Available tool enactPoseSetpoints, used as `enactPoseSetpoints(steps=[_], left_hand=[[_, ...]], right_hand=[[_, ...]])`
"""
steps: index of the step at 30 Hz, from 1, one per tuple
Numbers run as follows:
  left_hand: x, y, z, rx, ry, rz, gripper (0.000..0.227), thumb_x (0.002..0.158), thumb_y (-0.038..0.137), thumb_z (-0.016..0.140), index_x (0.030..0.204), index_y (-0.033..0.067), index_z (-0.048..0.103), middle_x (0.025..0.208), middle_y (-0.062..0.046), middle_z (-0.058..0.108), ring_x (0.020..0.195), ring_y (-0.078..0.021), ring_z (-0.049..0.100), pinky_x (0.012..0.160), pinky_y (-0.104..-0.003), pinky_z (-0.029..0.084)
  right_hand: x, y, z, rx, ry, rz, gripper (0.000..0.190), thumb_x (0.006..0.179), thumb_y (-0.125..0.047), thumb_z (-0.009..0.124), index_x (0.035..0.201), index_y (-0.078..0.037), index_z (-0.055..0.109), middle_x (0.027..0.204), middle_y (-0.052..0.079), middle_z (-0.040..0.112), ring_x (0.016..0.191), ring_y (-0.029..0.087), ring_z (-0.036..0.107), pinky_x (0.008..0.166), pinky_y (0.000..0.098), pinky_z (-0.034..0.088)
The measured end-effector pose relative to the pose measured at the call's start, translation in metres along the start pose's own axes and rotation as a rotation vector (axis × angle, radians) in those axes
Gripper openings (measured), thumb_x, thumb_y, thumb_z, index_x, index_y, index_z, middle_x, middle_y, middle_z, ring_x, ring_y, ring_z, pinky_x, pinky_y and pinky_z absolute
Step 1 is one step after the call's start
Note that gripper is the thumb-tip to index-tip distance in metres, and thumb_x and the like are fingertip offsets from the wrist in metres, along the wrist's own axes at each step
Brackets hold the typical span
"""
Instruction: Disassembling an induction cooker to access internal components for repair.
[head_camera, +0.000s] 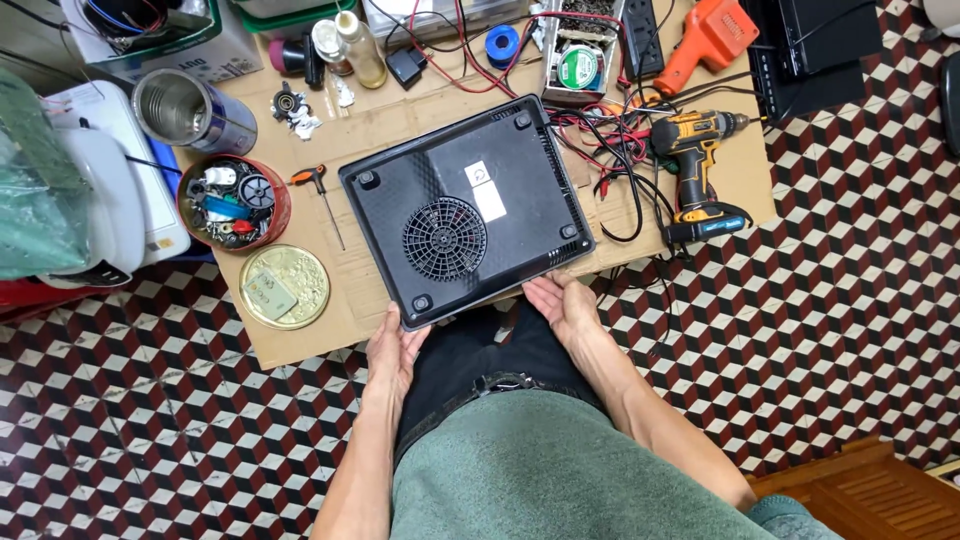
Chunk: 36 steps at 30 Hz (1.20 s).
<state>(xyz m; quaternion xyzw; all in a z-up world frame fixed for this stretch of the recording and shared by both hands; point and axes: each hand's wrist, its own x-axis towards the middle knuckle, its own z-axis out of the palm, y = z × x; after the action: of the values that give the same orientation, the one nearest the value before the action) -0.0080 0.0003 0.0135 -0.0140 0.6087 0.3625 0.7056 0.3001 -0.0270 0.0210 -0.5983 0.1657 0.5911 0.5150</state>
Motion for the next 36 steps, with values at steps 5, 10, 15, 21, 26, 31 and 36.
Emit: enactPoseSetpoints(steps=[5,10,15,21,26,31,36], left_hand=[[-0.001,0.002,0.002,-0.020,-0.005,-0.031,0.038,0.102,0.031,0.057,0.126,0.0018,0.062,0.111,-0.012,0.074,0.097,-0.0236,0.074,0.086,-0.039,0.063],[-0.006,0.007,0.003,-0.013,-0.047,-0.056,0.041,0.103,0.032,0.057,0.125,-0.0021,0.061,0.111,-0.014,0.074,0.100,-0.0241,0.074,0.089,-0.038,0.063],[-0.001,0.006,-0.002,-0.017,-0.022,-0.056,0.038,0.102,0.031,0.059,0.122,-0.0019,0.060,0.111,-0.013,0.072,0.100,-0.0248,0.073,0.090,-0.039,0.063],[0.003,0.007,-0.005,0.006,-0.025,-0.076,0.038,0.101,0.031,0.059,0.122,0.0001,0.061,0.111,-0.011,0.073,0.102,-0.0232,0.072,0.092,-0.039,0.062],[0.013,0.007,-0.011,0.000,-0.028,-0.095,0.038,0.101,0.032,0.060,0.122,0.0003,0.062,0.111,-0.012,0.073,0.101,-0.0242,0.073,0.093,-0.040,0.061],[0.014,0.005,-0.012,0.006,-0.024,-0.081,0.038,0.101,0.031,0.060,0.122,0.0001,0.061,0.111,-0.012,0.073,0.102,-0.0246,0.072,0.093,-0.041,0.061],[0.011,0.009,-0.005,0.031,-0.035,-0.059,0.037,0.101,0.030,0.057,0.123,0.0004,0.059,0.111,-0.011,0.073,0.099,-0.0240,0.073,0.092,-0.043,0.061]], right_hand=[[-0.018,-0.004,0.013,0.036,0.006,0.060,0.038,0.105,-0.025,0.049,0.123,0.009,0.054,0.119,0.028,0.064,0.116,0.039,0.066,0.100,0.0466,0.059],[-0.005,-0.010,0.008,0.128,0.050,0.022,0.039,0.105,-0.030,0.048,0.123,0.004,0.055,0.119,0.024,0.066,0.117,0.036,0.066,0.100,0.0461,0.057],[0.025,-0.006,-0.014,0.192,0.006,-0.003,0.037,0.106,-0.030,0.045,0.118,0.004,0.056,0.120,0.021,0.067,0.116,0.035,0.066,0.101,0.0493,0.056],[0.027,-0.006,-0.016,0.208,-0.027,-0.008,0.045,0.107,-0.039,0.042,0.119,0.001,0.057,0.119,0.020,0.066,0.115,0.034,0.065,0.101,0.0496,0.057],[0.036,-0.014,-0.020,0.131,0.000,0.007,0.077,0.102,-0.061,0.026,0.118,0.008,0.057,0.116,0.028,0.067,0.109,0.041,0.068,0.095,0.0538,0.057],[0.028,-0.034,-0.014,0.045,0.055,0.015,0.082,0.103,-0.066,0.029,0.112,0.012,0.054,0.113,0.032,0.064,0.107,0.043,0.067,0.093,0.0536,0.058],[0.061,-0.035,-0.038,0.110,0.081,-0.019,0.057,0.104,-0.047,0.044,0.115,0.007,0.056,0.111,0.024,0.067,0.104,0.036,0.070,0.090,0.0491,0.060]])
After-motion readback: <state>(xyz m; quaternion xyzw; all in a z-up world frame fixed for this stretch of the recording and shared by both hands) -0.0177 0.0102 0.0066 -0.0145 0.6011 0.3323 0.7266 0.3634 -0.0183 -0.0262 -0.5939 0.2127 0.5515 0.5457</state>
